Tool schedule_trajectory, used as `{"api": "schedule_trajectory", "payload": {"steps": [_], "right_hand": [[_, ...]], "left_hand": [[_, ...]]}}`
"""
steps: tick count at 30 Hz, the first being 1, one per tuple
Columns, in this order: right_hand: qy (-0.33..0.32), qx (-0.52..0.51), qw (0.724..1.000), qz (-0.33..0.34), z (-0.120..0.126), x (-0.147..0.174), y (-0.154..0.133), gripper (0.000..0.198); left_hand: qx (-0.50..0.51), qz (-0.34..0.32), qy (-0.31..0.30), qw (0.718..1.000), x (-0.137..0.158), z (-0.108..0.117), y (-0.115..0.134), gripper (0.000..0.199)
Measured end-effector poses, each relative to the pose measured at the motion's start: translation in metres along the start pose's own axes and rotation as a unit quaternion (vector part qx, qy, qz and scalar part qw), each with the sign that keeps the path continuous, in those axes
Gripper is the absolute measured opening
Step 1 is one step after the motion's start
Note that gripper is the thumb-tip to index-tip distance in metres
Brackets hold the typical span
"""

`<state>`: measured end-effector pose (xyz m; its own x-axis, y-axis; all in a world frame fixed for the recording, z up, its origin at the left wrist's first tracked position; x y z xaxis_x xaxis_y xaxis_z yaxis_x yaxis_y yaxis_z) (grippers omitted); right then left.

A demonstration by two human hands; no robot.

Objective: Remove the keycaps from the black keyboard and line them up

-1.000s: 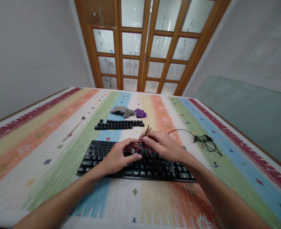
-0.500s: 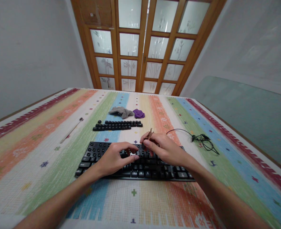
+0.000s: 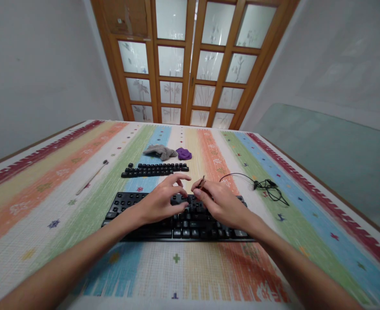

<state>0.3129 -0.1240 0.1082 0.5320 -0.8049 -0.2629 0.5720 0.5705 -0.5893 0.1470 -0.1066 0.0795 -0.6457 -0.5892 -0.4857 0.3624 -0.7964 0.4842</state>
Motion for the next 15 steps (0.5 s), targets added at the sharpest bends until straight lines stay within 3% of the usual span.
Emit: {"api": "schedule_trajectory", "payload": {"steps": [5, 11, 15], "right_hand": [[0.013, 0.003, 1.000, -0.025, 0.002, 0.008, 0.009, 0.023], [0.029, -0.008, 0.999, -0.015, 0.006, 0.018, 0.006, 0.022], [0.026, -0.020, 0.999, -0.018, 0.007, 0.026, 0.005, 0.023]], "left_hand": [[-0.111, -0.041, 0.025, 0.993, -0.021, 0.012, -0.030, 0.006], [-0.248, -0.033, -0.036, 0.967, -0.038, 0.004, -0.084, 0.005], [-0.288, -0.023, -0.051, 0.956, -0.041, -0.005, -0.100, 0.007]]}}
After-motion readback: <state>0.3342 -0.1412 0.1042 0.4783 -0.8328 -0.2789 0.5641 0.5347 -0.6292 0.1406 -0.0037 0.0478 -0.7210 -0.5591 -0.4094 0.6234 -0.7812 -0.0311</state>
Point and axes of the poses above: each hand's wrist, its own x-axis away from the middle knuckle, its own z-axis out of the back of the hand, y = z × x, the point moved 4 cm from there along -x, towards the middle knuckle
